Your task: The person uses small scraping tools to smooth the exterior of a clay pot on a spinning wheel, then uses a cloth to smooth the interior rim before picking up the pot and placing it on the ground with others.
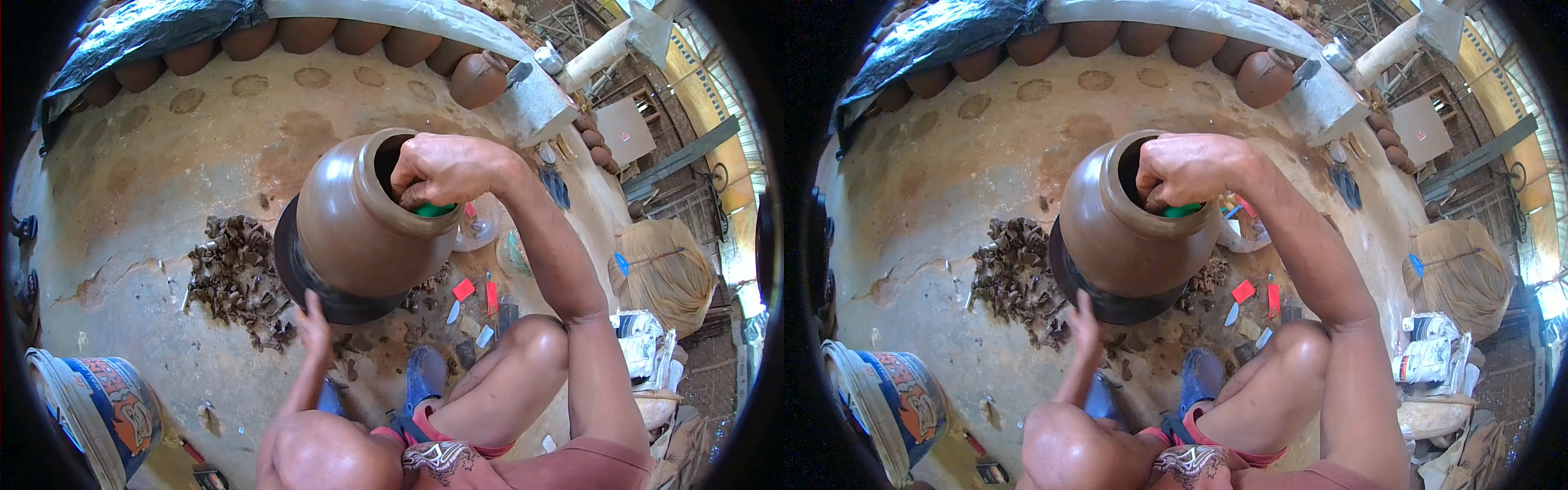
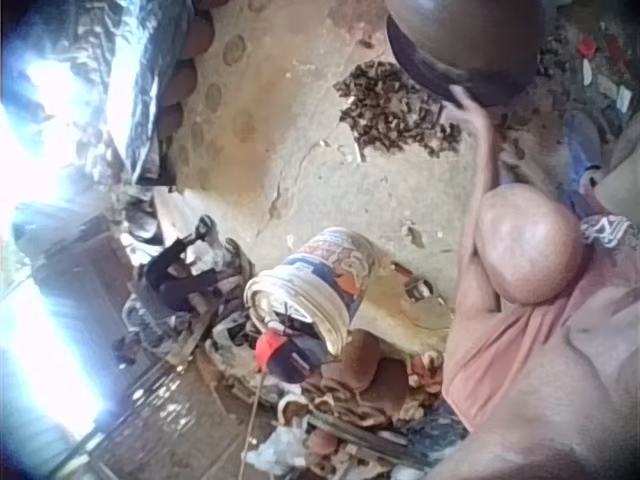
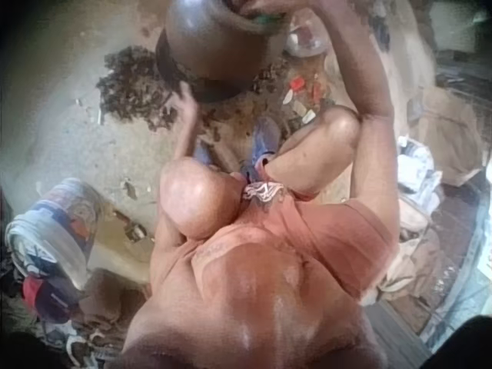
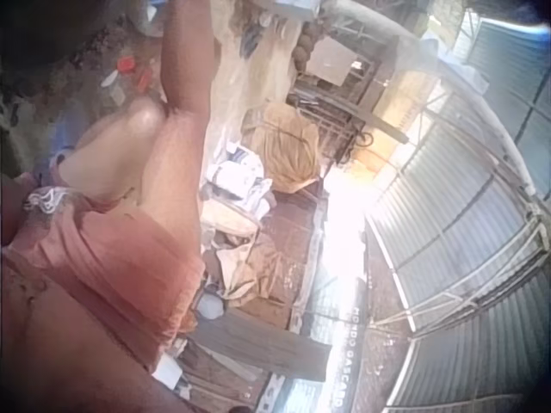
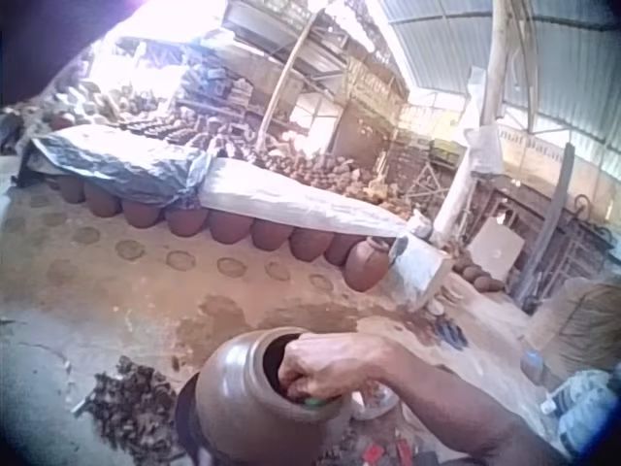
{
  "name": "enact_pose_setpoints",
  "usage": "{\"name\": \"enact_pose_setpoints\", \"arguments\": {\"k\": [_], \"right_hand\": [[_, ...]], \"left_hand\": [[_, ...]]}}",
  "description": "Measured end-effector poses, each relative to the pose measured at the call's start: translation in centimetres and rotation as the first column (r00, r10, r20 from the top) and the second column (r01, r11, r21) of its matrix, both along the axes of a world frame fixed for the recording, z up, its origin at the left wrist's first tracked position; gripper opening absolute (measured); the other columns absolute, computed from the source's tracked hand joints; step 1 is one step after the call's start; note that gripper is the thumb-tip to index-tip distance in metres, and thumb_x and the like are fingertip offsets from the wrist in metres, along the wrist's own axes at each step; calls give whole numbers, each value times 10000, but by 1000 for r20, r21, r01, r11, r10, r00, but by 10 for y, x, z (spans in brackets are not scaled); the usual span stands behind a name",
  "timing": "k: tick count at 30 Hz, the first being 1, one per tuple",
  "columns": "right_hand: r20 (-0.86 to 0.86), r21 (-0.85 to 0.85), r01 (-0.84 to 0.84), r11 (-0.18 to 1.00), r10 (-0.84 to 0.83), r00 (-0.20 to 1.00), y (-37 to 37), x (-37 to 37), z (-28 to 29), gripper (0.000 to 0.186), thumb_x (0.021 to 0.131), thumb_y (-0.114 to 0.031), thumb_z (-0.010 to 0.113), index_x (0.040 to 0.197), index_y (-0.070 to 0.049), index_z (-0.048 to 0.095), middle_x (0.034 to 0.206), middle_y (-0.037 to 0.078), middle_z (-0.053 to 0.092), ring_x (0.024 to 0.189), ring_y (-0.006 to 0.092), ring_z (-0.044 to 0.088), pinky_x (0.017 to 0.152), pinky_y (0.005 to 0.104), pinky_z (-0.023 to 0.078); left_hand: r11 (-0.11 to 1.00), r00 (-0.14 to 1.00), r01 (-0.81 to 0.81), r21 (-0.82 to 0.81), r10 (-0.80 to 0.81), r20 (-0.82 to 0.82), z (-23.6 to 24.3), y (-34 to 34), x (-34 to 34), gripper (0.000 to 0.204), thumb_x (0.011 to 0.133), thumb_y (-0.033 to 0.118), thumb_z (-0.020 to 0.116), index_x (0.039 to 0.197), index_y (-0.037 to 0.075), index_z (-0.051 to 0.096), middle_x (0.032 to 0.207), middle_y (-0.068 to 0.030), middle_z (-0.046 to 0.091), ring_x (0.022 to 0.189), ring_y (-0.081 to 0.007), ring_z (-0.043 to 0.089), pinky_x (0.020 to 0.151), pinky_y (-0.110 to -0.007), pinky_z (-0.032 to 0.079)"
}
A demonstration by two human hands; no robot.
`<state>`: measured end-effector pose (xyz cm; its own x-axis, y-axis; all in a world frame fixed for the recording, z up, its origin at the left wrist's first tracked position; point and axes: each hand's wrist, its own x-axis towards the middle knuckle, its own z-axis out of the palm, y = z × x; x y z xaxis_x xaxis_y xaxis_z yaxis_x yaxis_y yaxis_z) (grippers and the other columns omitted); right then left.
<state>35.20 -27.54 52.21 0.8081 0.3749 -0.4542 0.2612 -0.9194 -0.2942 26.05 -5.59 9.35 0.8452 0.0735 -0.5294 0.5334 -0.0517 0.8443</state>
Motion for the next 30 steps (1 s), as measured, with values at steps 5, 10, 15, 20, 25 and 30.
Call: {"name": "enact_pose_setpoints", "arguments": {"k": [5, 10, 15, 20, 25, 30], "right_hand": [[17, -86, 45, 995, -43, 999, -16, -15, 6, 217, 820, -178, 703, 949, -22, 784, 836, 186, 744, 747, 292, 706, 693, 415, 536], [88, 10, 77, 997, -78, 993, -21, -19, 9, 231, 808, -165, 717, 977, -24, 790, 857, 177, 757, 792, 305, 726, 725, 409, 554], [111, 45, 75, 996, -80, 991, -21, -19, 5, 218, 821, -147, 727, 980, -6, 780, 854, 178, 756, 779, 289, 728, 718, 402, 554], [118, 84, 111, 990, -120, 986, -25, -23, 7, 227, 814, -151, 717, 986, -21, 787, 850, 189, 752, 780, 310, 730, 716, 426, 558], [118, 67, 98, 993, -105, 987, -16, -27, 11, 232, 817, -166, 711, 981, -24, 792, 859, 194, 753, 788, 304, 737, 723, 422, 564], [163, 73, 68, 995, -80, 983, -22, -29, 7, 220, 820, -143, 711, 980, -14, 790, 875, 183, 761, 794, 293, 739, 735, 404, 570]], "left_hand": [[825, 819, 226, -518, -448, -357, 55, -10, -68, 792, 953, 593, 680, 1436, 17, 430, 908, -125, 706, 547, -138, 582, 469, -294, 447], [910, 998, -65, -411, 55, -35, 37, 9, 47, 665, 1032, 572, 568, 1368, 0, 511, 972, -118, 701, 726, -169, 656, 585, -322, 501], [731, 708, 231, -642, -579, -404, 47, -19, -71, 677, 988, 635, 585, 1079, -35, 614, 798, -181, 721, 557, -187, 655, 475, -299, 508], [882, 943, 165, -442, -272, -191, 55, 17, 0, 749, 959, 643, 627, 1382, 52, 443, 995, -98, 657, 679, -148, 637, 461, -266, 488], [987, 993, 90, -135, -100, -69, 29, -3, -4, 639, 1044, 596, 510, 1268, -2, 477, 769, -110, 670, 548, -167, 613, 439, -320, 443], [822, 781, 328, -465, -513, -356, 59, -8, -70, 701, 1004, 560, 614, 1424, 41, 399, 968, -182, 712, 679, -245, 723, 562, -336, 578]]}}
